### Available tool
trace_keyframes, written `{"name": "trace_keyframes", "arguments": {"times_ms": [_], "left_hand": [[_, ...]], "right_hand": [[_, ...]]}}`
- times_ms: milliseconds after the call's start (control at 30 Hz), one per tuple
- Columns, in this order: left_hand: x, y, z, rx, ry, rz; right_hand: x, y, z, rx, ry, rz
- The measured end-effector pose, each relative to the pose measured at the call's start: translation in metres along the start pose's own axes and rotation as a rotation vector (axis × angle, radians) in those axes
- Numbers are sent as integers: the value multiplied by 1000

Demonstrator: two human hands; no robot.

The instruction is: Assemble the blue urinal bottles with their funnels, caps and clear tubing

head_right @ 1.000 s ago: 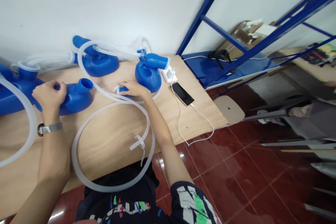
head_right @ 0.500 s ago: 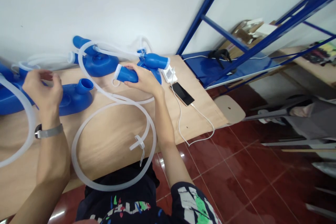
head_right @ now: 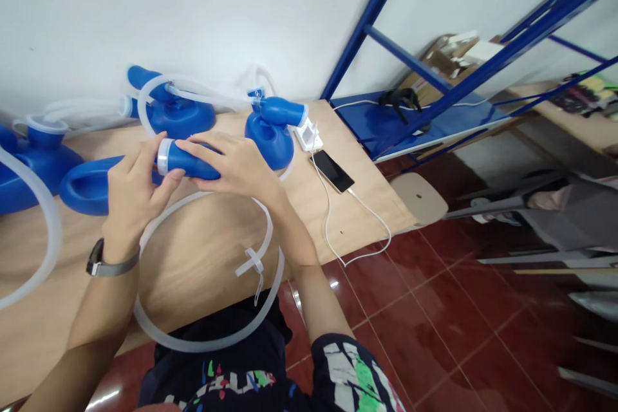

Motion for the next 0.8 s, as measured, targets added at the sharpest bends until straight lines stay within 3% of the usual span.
{"name": "trace_keyframes", "arguments": {"times_ms": [133, 367, 433, 533, 600, 700, 800], "left_hand": [[10, 12, 0, -51, -77, 70], [24, 17, 2, 25, -218, 24], [24, 15, 5, -34, -271, -40], [15, 18, 11, -242, -360, -138], [7, 19, 16, -295, -318, -201], [-7, 21, 23, -263, -157, -238], [-15, 30, 28, -378, 4, -163]], "right_hand": [[9, 1, 1, 37, -11, 53], [20, -24, -5, -7, -5, 85], [20, -31, -8, -65, -35, 112], [17, -32, -9, -156, -58, 203], [15, -29, -7, -181, -44, 240], [9, -28, -4, -134, 32, 265], [3, -33, -4, -43, 129, 292]]}}
Point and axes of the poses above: each hand's wrist, its own z-axis towards the middle knuckle, its own x-axis out of the palm, y = z × x, the point moved 3 cm from there along z, towards the middle knuckle, and after that the axes turned 11 degrees about -x, right-handed, at the moved point
